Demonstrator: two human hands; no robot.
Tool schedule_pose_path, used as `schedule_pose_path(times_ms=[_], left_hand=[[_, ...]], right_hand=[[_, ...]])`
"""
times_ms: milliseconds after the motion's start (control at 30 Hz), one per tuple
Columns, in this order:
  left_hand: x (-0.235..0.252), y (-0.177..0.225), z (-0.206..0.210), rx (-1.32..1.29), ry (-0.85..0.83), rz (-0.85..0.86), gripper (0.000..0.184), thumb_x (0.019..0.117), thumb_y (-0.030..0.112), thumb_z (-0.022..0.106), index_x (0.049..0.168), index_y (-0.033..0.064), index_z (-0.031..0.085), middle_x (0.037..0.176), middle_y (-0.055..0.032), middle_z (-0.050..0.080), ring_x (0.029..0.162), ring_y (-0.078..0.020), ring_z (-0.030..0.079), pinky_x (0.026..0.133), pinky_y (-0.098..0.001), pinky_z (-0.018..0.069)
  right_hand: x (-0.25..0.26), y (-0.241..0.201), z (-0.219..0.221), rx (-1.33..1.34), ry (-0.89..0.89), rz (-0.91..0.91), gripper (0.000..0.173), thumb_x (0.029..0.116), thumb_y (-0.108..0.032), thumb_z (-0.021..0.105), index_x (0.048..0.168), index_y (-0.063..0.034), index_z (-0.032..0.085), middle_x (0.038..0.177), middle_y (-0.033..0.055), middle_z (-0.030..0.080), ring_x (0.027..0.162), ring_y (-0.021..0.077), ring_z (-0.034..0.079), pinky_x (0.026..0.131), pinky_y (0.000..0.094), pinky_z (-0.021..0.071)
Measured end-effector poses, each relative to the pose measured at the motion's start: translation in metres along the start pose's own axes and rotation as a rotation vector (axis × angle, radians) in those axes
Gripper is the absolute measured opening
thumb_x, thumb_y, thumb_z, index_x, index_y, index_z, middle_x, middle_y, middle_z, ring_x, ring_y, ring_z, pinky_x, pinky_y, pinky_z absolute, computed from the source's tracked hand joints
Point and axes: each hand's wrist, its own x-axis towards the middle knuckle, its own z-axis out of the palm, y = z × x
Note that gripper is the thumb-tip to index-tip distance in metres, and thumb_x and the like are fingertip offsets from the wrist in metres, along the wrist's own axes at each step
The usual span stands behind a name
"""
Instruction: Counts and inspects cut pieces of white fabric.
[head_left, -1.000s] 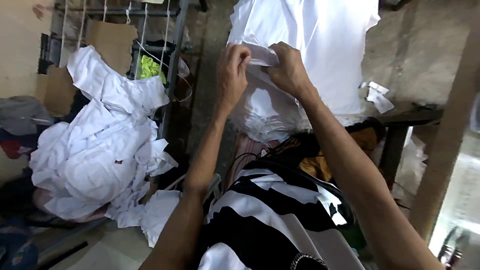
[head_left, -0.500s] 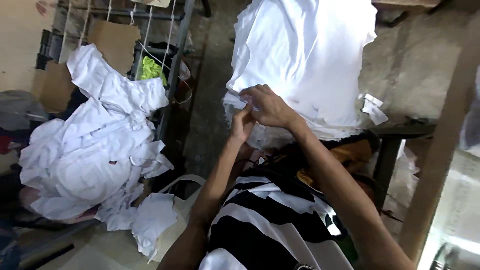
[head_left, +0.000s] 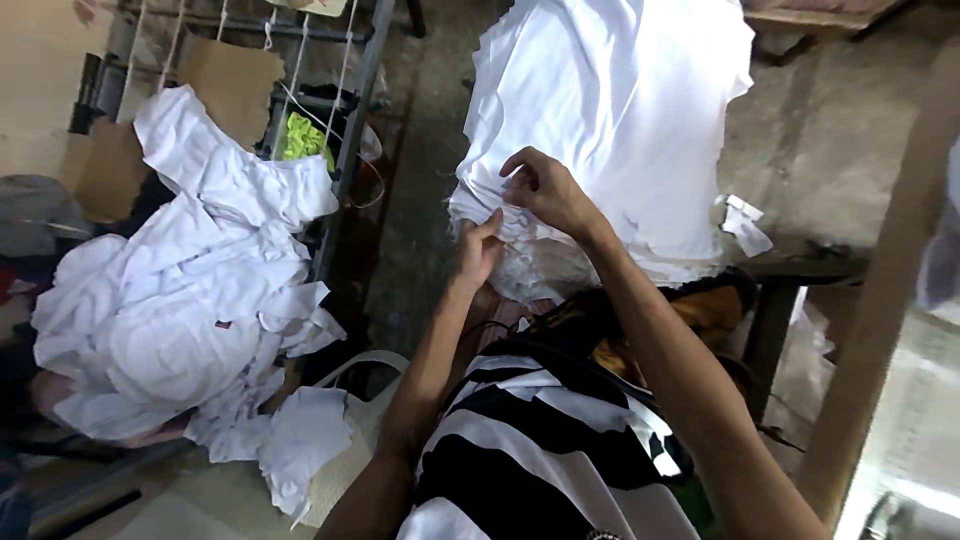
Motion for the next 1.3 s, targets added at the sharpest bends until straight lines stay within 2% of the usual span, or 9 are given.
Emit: schedule_pose_path(times_ms=[100,233,467,533,633,733,900,1100,1300], left_hand=[[0.000,0.001,0.000,0.028,0.007,-0.001,0.036,0.1035,0.014,0.057,0.137,0.0115,0.044,0.119,-0.0043,0.064,0.106,-0.0135,0.066,0.093,-0.0359,0.0572],[0.002,-0.001,0.000,0.058,0.048,-0.014,0.039,0.1026,0.011,0.058,0.139,0.0100,0.043,0.121,-0.0064,0.063,0.105,-0.0157,0.066,0.091,-0.0365,0.0579],[0.006,-0.002,-0.001,0.067,0.059,-0.008,0.038,0.1016,0.009,0.058,0.137,0.0100,0.044,0.118,-0.0053,0.064,0.102,-0.0135,0.067,0.090,-0.0343,0.0582],[0.007,-0.001,0.001,0.065,0.059,-0.001,0.032,0.1012,0.012,0.059,0.132,0.0113,0.047,0.112,-0.0026,0.066,0.098,-0.0113,0.068,0.087,-0.0323,0.0592],[0.010,-0.001,-0.001,0.102,0.048,0.006,0.041,0.1021,0.020,0.062,0.138,0.0122,0.045,0.118,-0.0032,0.066,0.103,-0.0125,0.067,0.090,-0.0347,0.0587],[0.012,0.004,0.003,0.160,0.102,-0.017,0.048,0.1023,0.026,0.064,0.144,0.0127,0.042,0.121,-0.0043,0.065,0.104,-0.0131,0.067,0.089,-0.0350,0.0591],[0.016,0.005,0.001,0.125,0.075,-0.006,0.048,0.1019,0.016,0.063,0.144,0.0101,0.041,0.122,-0.0059,0.065,0.106,-0.0156,0.067,0.092,-0.0382,0.0589],[0.018,0.003,-0.004,0.103,0.076,-0.045,0.048,0.1006,0.005,0.061,0.143,0.0075,0.040,0.123,-0.0090,0.064,0.106,-0.0185,0.067,0.092,-0.0409,0.0586],[0.013,0.012,-0.008,0.080,0.008,-0.062,0.038,0.1003,0.006,0.058,0.137,0.0122,0.048,0.117,-0.0033,0.067,0.101,-0.0145,0.068,0.090,-0.0366,0.0590]], right_hand=[[0.001,0.002,-0.005,0.020,-0.009,0.022,0.031,0.0920,-0.005,0.073,0.121,-0.0029,0.063,0.101,0.0126,0.071,0.081,0.0203,0.069,0.076,0.0387,0.0589],[0.001,0.002,-0.011,0.075,0.034,0.062,0.029,0.0924,-0.002,0.071,0.121,-0.0022,0.064,0.097,0.0115,0.073,0.079,0.0187,0.070,0.075,0.0378,0.0594],[-0.004,-0.016,-0.022,-0.178,0.141,0.103,0.022,0.0952,-0.004,0.065,0.117,-0.0053,0.063,0.089,0.0081,0.072,0.071,0.0180,0.068,0.068,0.0393,0.0572],[-0.007,-0.016,-0.020,-0.236,0.095,0.031,0.021,0.0964,-0.004,0.062,0.117,-0.0052,0.064,0.091,0.0098,0.072,0.076,0.0219,0.070,0.072,0.0440,0.0584],[-0.013,-0.008,-0.015,-0.262,0.018,-0.124,0.020,0.1006,-0.012,0.060,0.119,-0.0061,0.066,0.104,0.0104,0.072,0.092,0.0244,0.071,0.083,0.0455,0.0587],[-0.025,-0.006,-0.006,-0.298,-0.002,-0.157,0.036,0.0939,-0.019,0.075,0.125,-0.0063,0.061,0.110,0.0137,0.068,0.099,0.0315,0.067,0.086,0.0508,0.0559],[-0.022,-0.005,-0.005,-0.257,0.017,-0.113,0.032,0.0946,-0.003,0.070,0.125,-0.0060,0.060,0.102,0.0129,0.071,0.089,0.0289,0.071,0.081,0.0491,0.0596],[-0.001,0.011,-0.020,0.038,0.008,-0.050,0.024,0.0989,-0.007,0.063,0.122,-0.0034,0.061,0.099,0.0102,0.070,0.085,0.0160,0.070,0.079,0.0338,0.0595],[0.003,0.007,-0.026,0.098,-0.038,0.023,0.022,0.0988,-0.006,0.062,0.120,-0.0050,0.060,0.085,0.0058,0.069,0.069,0.0129,0.064,0.066,0.0306,0.0548]])
